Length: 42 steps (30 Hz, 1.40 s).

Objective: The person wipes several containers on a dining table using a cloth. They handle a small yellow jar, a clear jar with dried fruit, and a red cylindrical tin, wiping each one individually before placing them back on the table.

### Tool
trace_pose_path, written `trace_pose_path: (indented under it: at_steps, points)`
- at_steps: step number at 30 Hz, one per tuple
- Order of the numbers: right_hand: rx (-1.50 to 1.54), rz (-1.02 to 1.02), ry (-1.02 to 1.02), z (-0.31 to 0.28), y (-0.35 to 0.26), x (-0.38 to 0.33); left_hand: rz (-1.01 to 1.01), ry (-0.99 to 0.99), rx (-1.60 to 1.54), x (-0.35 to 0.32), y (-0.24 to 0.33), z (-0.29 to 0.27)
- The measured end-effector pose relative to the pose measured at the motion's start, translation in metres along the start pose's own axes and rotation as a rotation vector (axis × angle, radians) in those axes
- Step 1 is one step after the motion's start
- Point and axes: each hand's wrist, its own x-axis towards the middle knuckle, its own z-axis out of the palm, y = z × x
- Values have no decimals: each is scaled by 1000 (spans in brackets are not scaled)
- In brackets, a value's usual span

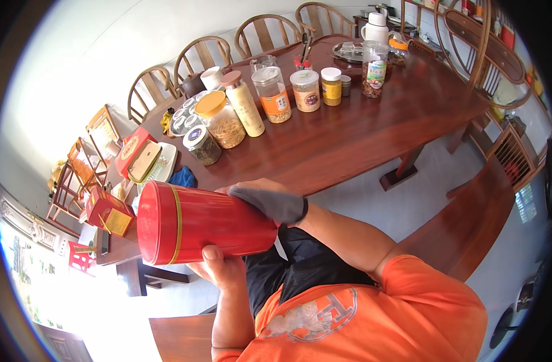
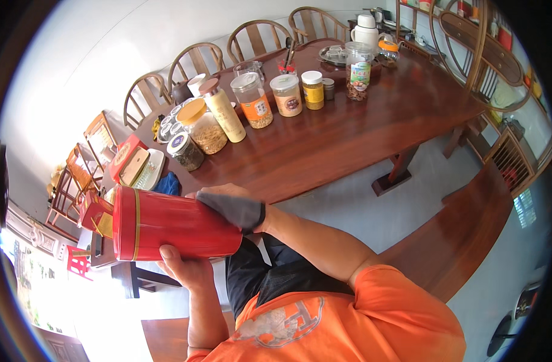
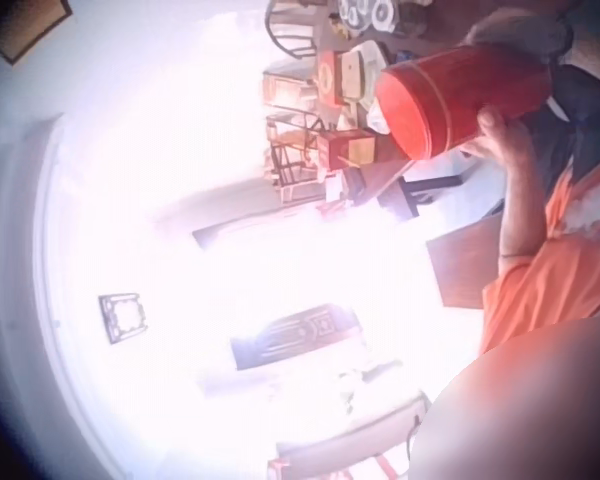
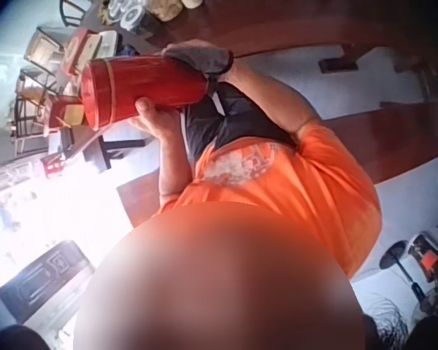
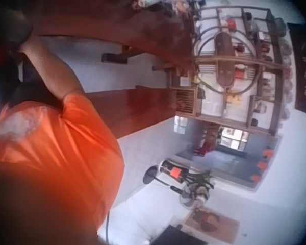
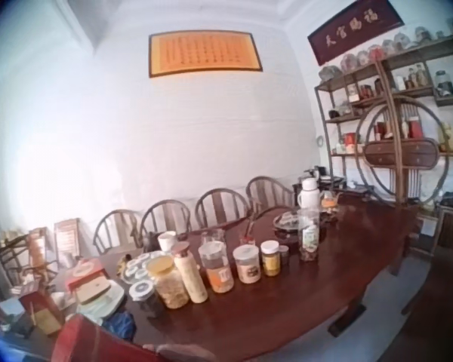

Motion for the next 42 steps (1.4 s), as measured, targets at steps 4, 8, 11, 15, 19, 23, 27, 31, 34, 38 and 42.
trace_pose_path:
  at_steps: [4, 8, 11, 15, 19, 23, 27, 31, 34, 38, 42]
  points:
    - [128, -242, -112, -15, 49, -4, 28, -81, -71, -3, -1, 2]
    - [879, 52, -104, -6, 49, -19, 161, -165, -64, -6, -24, -11]
    - [939, -71, -187, -7, 56, -29, 170, -267, -60, -10, -26, -6]
    - [1072, 45, -122, -10, 60, -47, 175, -321, -70, -15, -41, 0]
    - [1137, 232, 191, -6, 48, -56, 139, -314, -64, -18, -48, 13]
    - [1330, 33, -490, -58, 108, -55, 240, -394, 65, -16, -51, 29]
    - [1167, -36, -402, -15, 57, -82, 325, -452, 212, -16, -49, 11]
    - [1019, 87, -147, -12, 27, -106, 366, -465, 230, -18, -42, 8]
    - [989, 73, -104, -13, 24, -113, 408, -432, 306, -16, -31, 8]
    - [1127, -111, -183, -37, 64, -108, 456, -397, 432, -8, -20, 12]
    - [775, -89, 15, -45, 27, -114, 390, -333, 349, -10, -21, 11]
